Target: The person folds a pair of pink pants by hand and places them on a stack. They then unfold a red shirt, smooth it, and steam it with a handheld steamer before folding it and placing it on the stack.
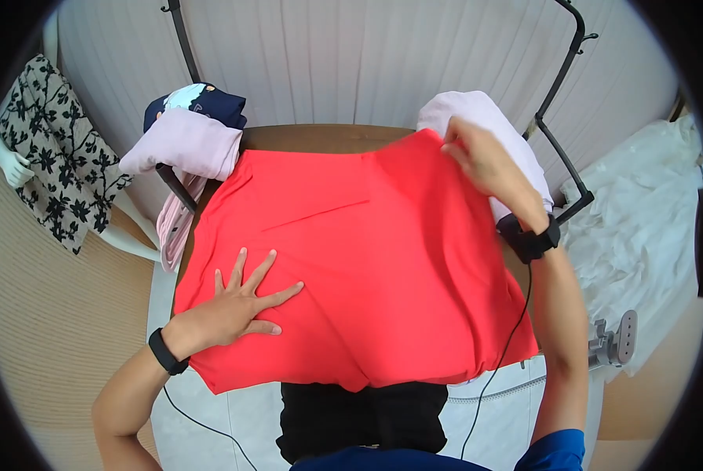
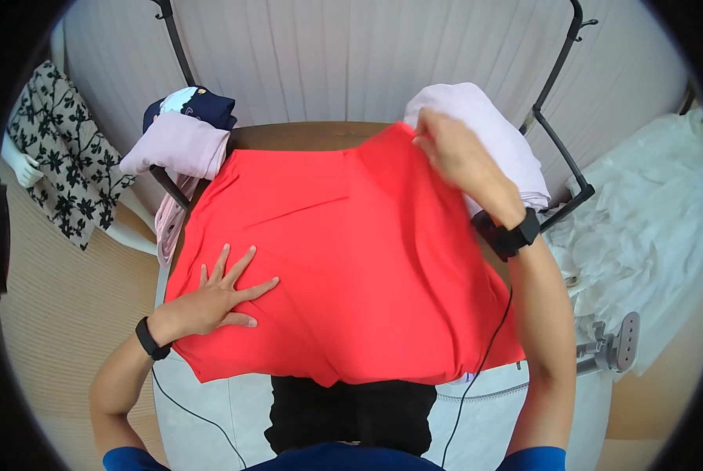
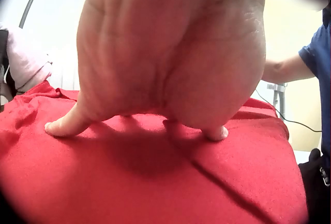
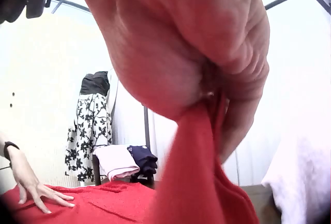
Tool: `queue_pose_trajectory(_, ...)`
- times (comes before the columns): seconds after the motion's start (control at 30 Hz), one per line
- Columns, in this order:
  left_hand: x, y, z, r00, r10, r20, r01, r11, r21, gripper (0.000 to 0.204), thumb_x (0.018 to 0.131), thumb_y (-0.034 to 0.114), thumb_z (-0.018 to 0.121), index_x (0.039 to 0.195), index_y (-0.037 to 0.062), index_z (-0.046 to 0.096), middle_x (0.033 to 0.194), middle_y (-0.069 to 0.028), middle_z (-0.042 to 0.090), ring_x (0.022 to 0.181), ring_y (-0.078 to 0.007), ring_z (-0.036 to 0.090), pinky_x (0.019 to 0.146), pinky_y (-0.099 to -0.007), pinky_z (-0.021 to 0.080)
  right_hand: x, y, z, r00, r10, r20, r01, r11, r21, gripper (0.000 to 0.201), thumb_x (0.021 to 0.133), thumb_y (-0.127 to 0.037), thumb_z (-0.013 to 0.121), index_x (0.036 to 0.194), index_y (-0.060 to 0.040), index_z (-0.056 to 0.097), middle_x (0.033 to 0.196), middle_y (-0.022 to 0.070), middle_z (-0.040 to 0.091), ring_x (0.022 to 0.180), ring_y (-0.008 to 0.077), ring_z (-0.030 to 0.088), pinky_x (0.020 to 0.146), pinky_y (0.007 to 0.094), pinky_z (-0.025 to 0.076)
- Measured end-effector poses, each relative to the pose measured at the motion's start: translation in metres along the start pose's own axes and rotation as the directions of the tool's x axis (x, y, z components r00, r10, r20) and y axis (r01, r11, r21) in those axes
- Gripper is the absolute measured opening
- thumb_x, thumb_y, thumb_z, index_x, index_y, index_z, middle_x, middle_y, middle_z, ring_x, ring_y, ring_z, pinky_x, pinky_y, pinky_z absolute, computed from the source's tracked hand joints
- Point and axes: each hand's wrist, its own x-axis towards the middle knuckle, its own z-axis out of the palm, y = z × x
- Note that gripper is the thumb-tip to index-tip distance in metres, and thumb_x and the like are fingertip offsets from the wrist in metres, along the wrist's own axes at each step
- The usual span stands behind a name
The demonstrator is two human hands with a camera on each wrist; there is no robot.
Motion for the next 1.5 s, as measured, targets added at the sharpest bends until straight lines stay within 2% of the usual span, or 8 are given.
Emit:
queue_pose_trajectory(0.13,0.016,-0.004,-0.011,1.000,0.021,-0.003,-0.021,1.000,-0.018,0.078,0.092,0.054,0.063,0.160,0.0413,0.025,0.170,-0.0167,-0.006,0.149,-0.0589,-0.008,0.110,-0.0780,0.019,0.008,0.023,-0.029,0.952,-0.117,-0.283,0.035,0.960,-0.279,0.011,0.091,-0.005,0.062,0.096,0.0003,0.055,0.097,0.0217,0.060,0.091,0.0455,0.058,0.078,0.0489,0.047)
queue_pose_trajectory(0.4,0.071,-0.013,-0.031,0.999,0.020,-0.044,-0.022,0.998,-0.056,0.081,0.091,0.061,0.061,0.160,0.0437,0.022,0.171,-0.0136,-0.004,0.150,-0.0552,-0.010,0.110,-0.0786,0.019,0.024,0.100,-0.027,0.953,-0.035,-0.302,-0.064,0.948,-0.311,0.014,0.089,-0.007,0.066,0.098,-0.0010,0.058,0.096,0.0191,0.059,0.091,0.0424,0.059,0.078,0.0488,0.048)
queue_pose_trajectory(0.63,0.077,-0.046,-0.028,0.991,0.086,-0.104,-0.091,0.995,-0.043,0.084,0.091,0.061,0.063,0.161,0.0375,0.023,0.171,-0.0132,-0.001,0.153,-0.0492,-0.006,0.116,-0.0725,0.017,0.008,0.108,-0.022,0.936,0.107,-0.335,-0.265,0.840,-0.474,0.037,0.093,-0.022,0.070,0.128,-0.0094,0.064,0.127,0.0177,0.058,0.115,0.0384,0.058,0.098,0.0449,0.048)
queue_pose_trajectory(0.7,0.067,-0.048,-0.031,0.990,0.076,-0.116,-0.092,0.986,-0.139,0.085,0.091,0.061,0.063,0.161,0.0343,0.024,0.170,-0.0152,0.000,0.153,-0.0491,-0.005,0.118,-0.0687,0.017,-0.002,0.077,-0.026,0.886,-0.210,-0.414,-0.027,0.867,-0.498,0.037,0.094,-0.021,0.068,0.128,-0.0072,0.063,0.128,0.0167,0.058,0.118,0.0385,0.056,0.099,0.0465,0.047)
queue_pose_trajectory(0.87,0.043,-0.067,-0.023,0.976,0.024,-0.217,-0.050,0.993,-0.111,0.097,0.086,0.066,0.066,0.163,0.0270,0.021,0.169,-0.0217,0.001,0.153,-0.0499,-0.003,0.122,-0.0604,0.016,-0.055,-0.053,-0.010,0.970,-0.155,0.189,0.161,0.987,-0.015,0.037,0.092,-0.019,0.067,0.124,-0.0016,0.061,0.122,0.0194,0.061,0.116,0.0386,0.058,0.102,0.0441,0.048)
queue_pose_trajectory(1.0,0.018,-0.078,-0.009,0.991,-0.034,-0.132,0.022,0.996,-0.088,0.119,0.075,0.071,0.073,0.164,0.0248,0.010,0.169,-0.0224,-0.001,0.153,-0.0492,-0.005,0.122,-0.0603,0.014,-0.107,-0.091,0.048,0.682,-0.167,0.712,0.132,0.986,0.105,0.085,0.096,-0.053,0.061,0.160,-0.0107,0.024,0.161,0.0291,0.023,0.145,0.0523,0.030,0.116,0.0550,0.036)
queue_pose_trajectory(1.13,0.003,-0.090,0.016,0.977,-0.008,-0.213,0.005,1.000,-0.017,0.129,0.069,0.075,0.075,0.164,0.0218,0.006,0.168,-0.0234,-0.002,0.152,-0.0517,-0.007,0.122,-0.0628,0.009,-0.126,-0.105,0.073,0.612,-0.143,0.778,0.269,0.963,-0.034,0.107,0.084,-0.052,0.076,0.163,-0.0186,0.013,0.167,0.0253,0.005,0.151,0.0548,0.004,0.117,0.0687,0.025)
queue_pose_trajectory(1.5,-0.040,-0.062,0.029,0.972,-0.145,-0.187,0.132,0.988,-0.078,0.126,0.071,0.069,0.075,0.164,0.0145,0.010,0.169,-0.0223,0.001,0.154,-0.0483,-0.005,0.124,-0.0578,0.008,-0.125,-0.076,0.054,0.639,-0.201,0.743,0.250,0.967,0.046,0.115,0.068,-0.026,0.091,0.161,-0.0228,0.024,0.167,0.0182,0.018,0.152,0.0454,0.018,0.121,0.0583,0.028)
